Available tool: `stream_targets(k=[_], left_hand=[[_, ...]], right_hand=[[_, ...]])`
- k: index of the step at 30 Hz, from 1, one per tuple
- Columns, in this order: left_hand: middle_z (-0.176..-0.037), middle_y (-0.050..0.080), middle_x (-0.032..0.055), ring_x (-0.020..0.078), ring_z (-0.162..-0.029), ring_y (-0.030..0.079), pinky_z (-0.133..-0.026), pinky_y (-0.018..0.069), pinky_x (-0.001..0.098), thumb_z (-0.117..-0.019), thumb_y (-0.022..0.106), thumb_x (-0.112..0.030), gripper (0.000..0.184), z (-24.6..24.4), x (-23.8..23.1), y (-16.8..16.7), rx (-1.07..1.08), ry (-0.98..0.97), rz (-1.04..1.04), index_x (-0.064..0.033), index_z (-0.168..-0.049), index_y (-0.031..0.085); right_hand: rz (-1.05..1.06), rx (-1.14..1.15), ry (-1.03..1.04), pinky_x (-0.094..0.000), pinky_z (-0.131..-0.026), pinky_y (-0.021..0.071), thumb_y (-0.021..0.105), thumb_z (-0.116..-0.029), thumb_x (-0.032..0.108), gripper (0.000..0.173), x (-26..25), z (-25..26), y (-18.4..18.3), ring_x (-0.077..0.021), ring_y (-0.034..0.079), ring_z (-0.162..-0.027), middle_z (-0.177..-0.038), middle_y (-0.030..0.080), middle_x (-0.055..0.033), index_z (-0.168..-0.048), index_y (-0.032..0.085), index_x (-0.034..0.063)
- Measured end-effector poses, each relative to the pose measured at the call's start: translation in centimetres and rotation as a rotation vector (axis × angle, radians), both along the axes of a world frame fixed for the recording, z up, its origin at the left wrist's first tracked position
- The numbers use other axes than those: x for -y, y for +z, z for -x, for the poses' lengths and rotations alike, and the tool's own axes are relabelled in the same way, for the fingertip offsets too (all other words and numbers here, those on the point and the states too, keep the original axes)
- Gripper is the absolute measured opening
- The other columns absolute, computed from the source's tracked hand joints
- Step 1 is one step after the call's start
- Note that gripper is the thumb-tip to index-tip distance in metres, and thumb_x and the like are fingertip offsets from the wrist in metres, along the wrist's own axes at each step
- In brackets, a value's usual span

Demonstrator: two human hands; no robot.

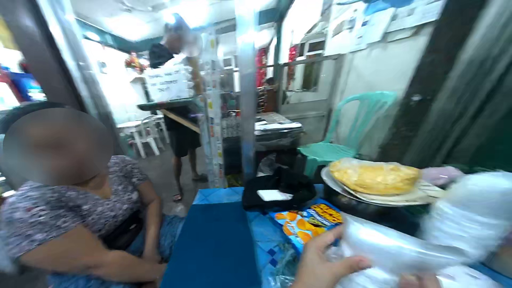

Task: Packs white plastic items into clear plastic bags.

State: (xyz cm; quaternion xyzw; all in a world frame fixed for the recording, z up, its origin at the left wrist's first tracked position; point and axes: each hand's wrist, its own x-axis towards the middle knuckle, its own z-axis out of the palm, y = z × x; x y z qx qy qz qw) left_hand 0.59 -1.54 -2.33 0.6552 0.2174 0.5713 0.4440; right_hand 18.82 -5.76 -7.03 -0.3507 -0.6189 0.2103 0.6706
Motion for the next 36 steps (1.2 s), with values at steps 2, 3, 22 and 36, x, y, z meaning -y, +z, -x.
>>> stream_targets(k=[2, 3, 22, 36], left_hand=[[-0.132, 0.065, 0.0167, 0.0160, -0.119, 0.064, -0.106, 0.0518, 0.0337, -0.0910, 0.075, -0.016, 0.056, 0.2, 0.3, 0.5, 0.020, -0.043, 0.063, 0.0087, -0.138, 0.056], [-0.132, 0.064, 0.0163, 0.0164, -0.119, 0.064, -0.105, 0.0525, 0.0341, -0.0914, 0.075, -0.018, 0.057, 0.3, 0.2, 0.4, 0.019, -0.046, 0.070, 0.0086, -0.138, 0.055], [-0.115, 0.071, 0.0129, 0.0131, -0.098, 0.070, -0.086, 0.0596, 0.0298, -0.0892, 0.077, -0.023, 0.053, -0.2, 0.8, -0.6, 0.135, 0.023, 0.141, 0.0096, -0.127, 0.061], [-0.125, 0.067, 0.0167, 0.0140, -0.109, 0.068, -0.096, 0.0580, 0.0313, -0.0955, 0.071, -0.027, 0.056, -0.2, 1.3, -1.0, 0.047, 0.049, 0.034, 0.0130, -0.132, 0.056]], right_hand=[[0.049, 0.008, -0.021, -0.0214, -0.111, 0.0424, 0.041, -0.1108, 0.027, 0.060, 0.9, 0.8, 0.9, 0.0014, 0.050, -0.128, -0.141, 0.052, -0.0093, -0.147, 0.024, -0.0167], [0.068, 0.003, -0.037, -0.0220, -0.111, 0.0434, 0.041, -0.1106, 0.028, 0.061, 1.2, 1.2, 1.4, -0.0004, 0.051, -0.128, -0.141, 0.052, -0.0125, -0.147, 0.024, -0.0181], [-0.267, 0.775, -0.281, -0.0411, -0.111, 0.0450, 0.035, -0.1093, 0.036, 0.042, -2.2, 1.7, 12.1, -0.0124, 0.051, -0.135, -0.136, 0.062, 0.0051, -0.130, 0.068, 0.0205], [-0.316, 0.611, -0.393, -0.0312, -0.079, 0.0563, 0.036, -0.1085, 0.035, 0.041, -3.2, 2.1, 8.9, -0.0101, 0.066, -0.099, -0.106, 0.070, 0.0016, -0.113, 0.073, 0.0184]])
